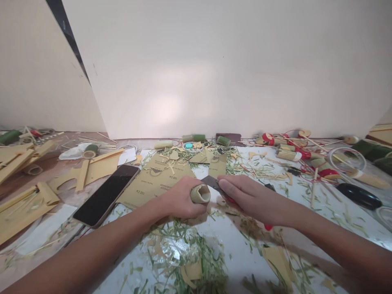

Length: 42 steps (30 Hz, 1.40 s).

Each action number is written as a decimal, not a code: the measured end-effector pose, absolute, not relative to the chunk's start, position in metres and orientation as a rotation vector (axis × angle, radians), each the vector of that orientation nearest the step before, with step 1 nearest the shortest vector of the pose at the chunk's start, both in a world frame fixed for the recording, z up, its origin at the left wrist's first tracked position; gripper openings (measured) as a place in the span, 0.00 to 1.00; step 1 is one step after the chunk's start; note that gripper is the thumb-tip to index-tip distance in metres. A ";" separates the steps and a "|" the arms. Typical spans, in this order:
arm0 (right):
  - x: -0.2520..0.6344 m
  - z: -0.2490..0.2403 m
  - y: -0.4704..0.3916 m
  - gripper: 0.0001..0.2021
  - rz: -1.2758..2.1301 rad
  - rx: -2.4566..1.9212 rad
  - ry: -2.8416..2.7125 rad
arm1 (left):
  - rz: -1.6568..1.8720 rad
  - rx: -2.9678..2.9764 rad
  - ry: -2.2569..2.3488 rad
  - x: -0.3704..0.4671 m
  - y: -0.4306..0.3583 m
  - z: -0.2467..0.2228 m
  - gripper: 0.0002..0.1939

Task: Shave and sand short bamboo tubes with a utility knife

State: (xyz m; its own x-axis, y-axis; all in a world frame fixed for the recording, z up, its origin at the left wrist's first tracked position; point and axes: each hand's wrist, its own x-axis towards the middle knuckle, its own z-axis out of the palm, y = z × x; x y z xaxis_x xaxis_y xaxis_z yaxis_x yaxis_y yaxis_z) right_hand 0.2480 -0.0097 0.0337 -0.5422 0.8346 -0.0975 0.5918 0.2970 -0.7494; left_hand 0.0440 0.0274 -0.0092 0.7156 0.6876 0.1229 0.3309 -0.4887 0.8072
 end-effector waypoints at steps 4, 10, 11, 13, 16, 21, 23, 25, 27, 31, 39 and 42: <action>0.246 0.031 -0.014 0.19 0.703 -1.352 -2.479 | 0.571 2.096 0.783 0.044 0.027 -0.010 0.06; 0.241 0.024 -0.018 0.17 0.443 -1.480 -2.565 | 0.561 2.068 0.846 0.044 0.026 -0.009 0.05; 0.240 0.023 -0.019 0.16 0.398 -1.507 -2.579 | 0.559 2.064 0.856 0.044 0.026 -0.009 0.06; 0.238 0.023 -0.021 0.15 0.356 -1.552 -2.609 | 0.555 2.064 0.862 0.044 0.026 -0.009 0.07; 0.236 0.023 -0.023 0.15 0.392 -1.584 -2.620 | 0.557 2.074 0.835 0.044 0.027 -0.010 0.08; 0.237 0.022 -0.022 0.16 0.552 -1.547 -2.570 | 0.541 2.109 0.809 0.045 0.027 -0.010 0.08; 0.238 0.022 -0.021 0.17 0.631 -1.507 -2.536 | 0.539 2.119 0.809 0.046 0.027 -0.008 0.08; 0.238 0.023 -0.020 0.18 0.739 -1.452 -2.497 | 0.533 2.133 0.797 0.046 0.027 -0.007 0.08; 0.239 0.024 -0.019 0.20 0.875 -1.402 -2.450 | 0.516 2.143 0.787 0.046 0.028 -0.007 0.07; 0.244 0.028 -0.013 0.21 1.245 -1.265 -2.298 | 0.511 2.153 0.798 0.044 0.027 -0.009 0.06; 0.263 0.050 -0.006 0.25 1.131 -1.368 -2.065 | 0.723 2.191 0.869 0.042 0.025 -0.005 0.09; 0.262 0.047 -0.009 0.24 1.277 -1.425 -1.987 | 0.734 2.092 0.931 0.043 0.025 -0.007 0.14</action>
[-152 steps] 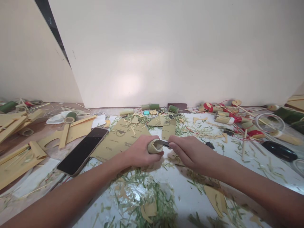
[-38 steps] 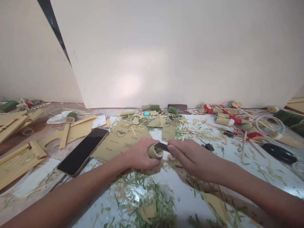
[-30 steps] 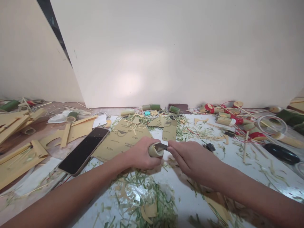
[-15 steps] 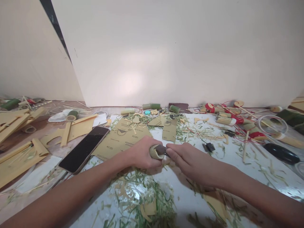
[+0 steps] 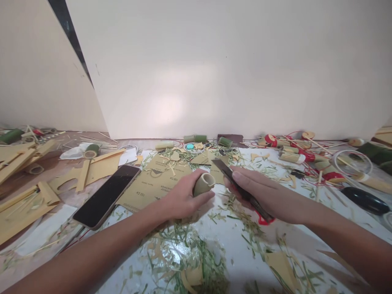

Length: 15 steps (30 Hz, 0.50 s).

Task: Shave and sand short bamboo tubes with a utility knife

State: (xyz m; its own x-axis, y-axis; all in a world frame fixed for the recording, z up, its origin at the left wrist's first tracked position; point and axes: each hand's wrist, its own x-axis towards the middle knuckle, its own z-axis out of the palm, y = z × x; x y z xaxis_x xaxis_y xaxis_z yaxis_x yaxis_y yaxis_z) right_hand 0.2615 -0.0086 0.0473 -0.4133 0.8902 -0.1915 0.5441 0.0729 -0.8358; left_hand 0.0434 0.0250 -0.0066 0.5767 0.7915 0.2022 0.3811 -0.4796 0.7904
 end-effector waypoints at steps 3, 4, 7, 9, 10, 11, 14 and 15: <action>0.255 0.040 -0.012 0.23 1.312 -1.452 -1.988 | 0.752 1.976 0.892 0.045 0.024 -0.010 0.16; 0.253 0.038 -0.013 0.23 1.240 -1.461 -2.035 | 0.754 1.960 0.888 0.045 0.024 -0.011 0.16; 0.249 0.034 -0.014 0.22 0.997 -1.446 -2.190 | 0.746 1.960 0.910 0.045 0.025 -0.011 0.17; 0.248 0.033 -0.014 0.22 0.926 -1.423 -2.245 | 0.737 1.984 0.900 0.045 0.025 -0.010 0.15; 0.248 0.033 -0.014 0.22 0.919 -1.419 -2.256 | 0.734 1.999 0.891 0.045 0.026 -0.009 0.13; 0.249 0.033 -0.014 0.22 0.919 -1.419 -2.261 | 0.732 2.016 0.884 0.046 0.026 -0.009 0.12; 0.249 0.032 -0.014 0.22 0.902 -1.438 -2.263 | 0.737 2.043 0.885 0.046 0.027 -0.009 0.10; 0.249 0.032 -0.014 0.22 0.895 -1.450 -2.265 | 0.738 2.045 0.888 0.046 0.027 -0.009 0.10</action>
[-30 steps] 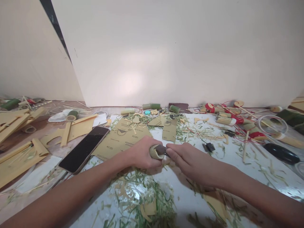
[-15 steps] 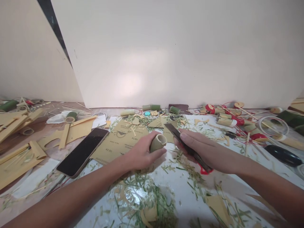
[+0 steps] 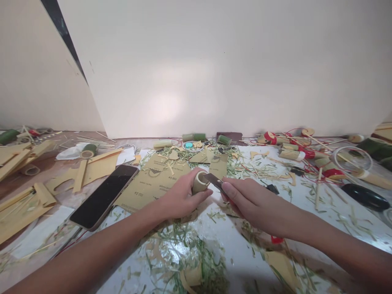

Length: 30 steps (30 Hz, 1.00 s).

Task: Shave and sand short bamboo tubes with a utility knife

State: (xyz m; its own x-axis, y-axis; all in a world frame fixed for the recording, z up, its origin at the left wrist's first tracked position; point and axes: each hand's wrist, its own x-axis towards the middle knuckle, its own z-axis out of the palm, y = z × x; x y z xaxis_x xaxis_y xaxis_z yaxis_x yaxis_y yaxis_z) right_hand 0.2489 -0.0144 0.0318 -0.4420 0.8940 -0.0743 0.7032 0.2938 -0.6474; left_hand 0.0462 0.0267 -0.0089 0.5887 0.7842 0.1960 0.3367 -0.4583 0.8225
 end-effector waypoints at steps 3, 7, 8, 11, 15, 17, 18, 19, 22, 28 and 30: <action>0.248 0.031 -0.015 0.22 0.898 -1.476 -2.269 | 0.722 2.039 0.895 0.046 0.026 -0.011 0.10; 0.244 0.028 -0.017 0.22 0.939 -1.495 -2.257 | 0.695 2.041 0.918 0.046 0.025 -0.013 0.10; 0.243 0.028 -0.017 0.22 0.954 -1.507 -2.245 | 0.693 2.046 0.924 0.046 0.025 -0.013 0.10; 0.242 0.025 -0.019 0.22 1.023 -1.519 -2.194 | 0.697 2.058 0.928 0.046 0.024 -0.013 0.09; 0.243 0.023 -0.021 0.22 1.160 -1.492 -2.103 | 0.700 2.060 0.931 0.047 0.021 -0.012 0.08; 0.244 0.021 -0.023 0.22 1.300 -1.477 -2.012 | 0.697 2.065 0.952 0.047 0.020 -0.013 0.08; 0.244 0.020 -0.024 0.22 1.396 -1.462 -1.955 | 0.695 2.072 0.966 0.047 0.020 -0.013 0.09; 0.244 0.019 -0.025 0.22 1.500 -1.440 -1.893 | 0.691 2.077 0.981 0.047 0.019 -0.013 0.09; 0.243 0.016 -0.023 0.23 1.796 -1.304 -1.690 | 0.693 2.085 1.003 0.047 0.019 -0.012 0.08; 0.245 0.023 -0.014 0.19 2.022 -1.203 -1.439 | 0.730 2.065 0.974 0.046 0.020 -0.010 0.09; 0.247 0.031 -0.014 0.20 1.814 -1.279 -1.548 | 0.742 2.050 0.975 0.045 0.021 -0.011 0.10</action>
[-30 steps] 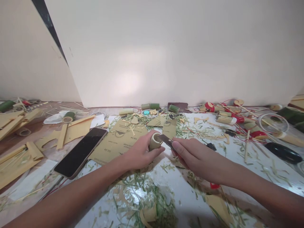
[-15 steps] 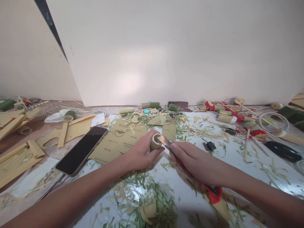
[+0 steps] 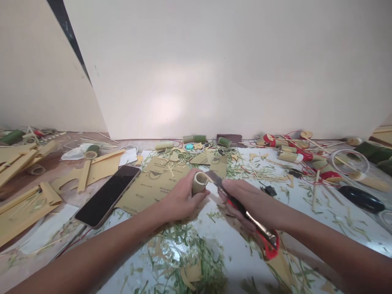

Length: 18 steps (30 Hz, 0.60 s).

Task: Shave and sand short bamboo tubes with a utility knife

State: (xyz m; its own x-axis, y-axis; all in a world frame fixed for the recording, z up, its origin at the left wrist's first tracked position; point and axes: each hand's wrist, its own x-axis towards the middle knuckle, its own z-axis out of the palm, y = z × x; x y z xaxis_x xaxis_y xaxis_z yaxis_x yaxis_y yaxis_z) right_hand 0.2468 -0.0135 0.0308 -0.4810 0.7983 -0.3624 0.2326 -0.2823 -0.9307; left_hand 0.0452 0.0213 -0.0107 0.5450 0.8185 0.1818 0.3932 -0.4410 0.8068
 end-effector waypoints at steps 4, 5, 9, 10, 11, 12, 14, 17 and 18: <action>0.251 0.045 -0.015 0.23 1.384 -1.452 -1.884 | 0.744 2.021 0.998 0.045 0.023 -0.011 0.10; 0.251 0.046 -0.016 0.23 1.273 -1.471 -1.991 | 0.741 2.014 0.993 0.045 0.023 -0.011 0.10; 0.250 0.041 -0.016 0.22 0.970 -1.481 -2.261 | 0.729 2.002 0.975 0.046 0.023 -0.011 0.09; 0.250 0.040 -0.016 0.22 0.954 -1.494 -2.284 | 0.723 2.002 0.973 0.046 0.023 -0.011 0.09; 0.250 0.038 -0.015 0.22 0.953 -1.511 -2.297 | 0.717 2.001 0.970 0.047 0.024 -0.011 0.09; 0.250 0.037 -0.014 0.22 0.964 -1.527 -2.301 | 0.710 1.998 0.969 0.047 0.024 -0.010 0.08; 0.251 0.036 -0.013 0.23 1.006 -1.549 -2.291 | 0.692 1.995 0.970 0.047 0.024 -0.010 0.08; 0.252 0.036 -0.013 0.23 1.077 -1.568 -2.259 | 0.683 2.010 0.963 0.047 0.024 -0.010 0.07; 0.251 0.035 -0.013 0.23 1.088 -1.571 -2.248 | 0.683 2.015 0.957 0.047 0.024 -0.011 0.06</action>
